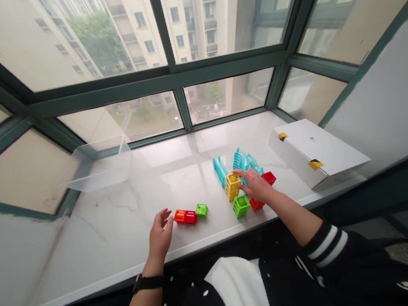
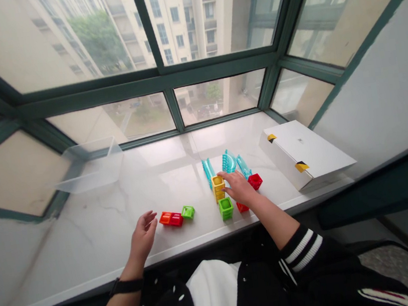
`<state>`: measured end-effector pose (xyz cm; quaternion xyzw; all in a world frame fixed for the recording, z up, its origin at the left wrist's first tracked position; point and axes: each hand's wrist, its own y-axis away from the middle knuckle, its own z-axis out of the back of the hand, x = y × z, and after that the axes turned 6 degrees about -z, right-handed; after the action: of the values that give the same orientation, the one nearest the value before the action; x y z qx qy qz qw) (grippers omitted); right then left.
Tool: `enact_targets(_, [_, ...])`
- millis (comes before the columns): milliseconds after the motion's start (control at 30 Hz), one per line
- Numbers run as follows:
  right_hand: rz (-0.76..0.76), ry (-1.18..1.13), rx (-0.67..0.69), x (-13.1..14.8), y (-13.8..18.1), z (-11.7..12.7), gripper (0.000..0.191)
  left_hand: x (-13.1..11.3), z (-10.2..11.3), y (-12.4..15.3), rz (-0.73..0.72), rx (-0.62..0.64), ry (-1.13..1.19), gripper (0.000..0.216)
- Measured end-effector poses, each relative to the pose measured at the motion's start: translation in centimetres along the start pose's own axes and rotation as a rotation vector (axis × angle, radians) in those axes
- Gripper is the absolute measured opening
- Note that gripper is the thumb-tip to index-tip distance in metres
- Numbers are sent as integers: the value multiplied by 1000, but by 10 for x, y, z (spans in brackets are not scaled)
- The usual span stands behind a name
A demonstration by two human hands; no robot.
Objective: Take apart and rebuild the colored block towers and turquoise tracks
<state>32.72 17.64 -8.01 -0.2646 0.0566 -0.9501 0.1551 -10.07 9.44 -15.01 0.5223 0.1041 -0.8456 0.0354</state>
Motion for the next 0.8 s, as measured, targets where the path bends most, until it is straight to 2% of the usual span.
enact_targets(100, [7, 6, 3, 3, 0, 3, 57, 4, -2, 4, -57, 8, -86, 48])
enact_targets(233, [31, 34, -13, 7, 2, 11, 64, 2, -9, 1, -210, 41, -246, 44])
enact_targets(367, [42, -1, -56, 14, 9, 23, 75, 2, -18, 0, -316, 149, -351, 48])
enact_targets(467, [69, -43, -137, 25, 17, 33, 77, 5, -25, 1, -354, 237, -438, 56])
enact_targets(533, [112, -78, -241, 36, 23, 38, 71, 7, -28, 0, -376, 271, -479, 59])
enact_targets(667, [171, -201, -545, 73, 37, 42, 50, 12, -29, -2, -421, 298, -508, 57])
enact_targets(733, [221, -281, -557, 96, 41, 37, 47, 14, -29, -3, -440, 286, -506, 55])
enact_targets(800, [308, -334, -409, 118, 43, 24, 49, 13, -28, -1, -448, 265, -505, 53])
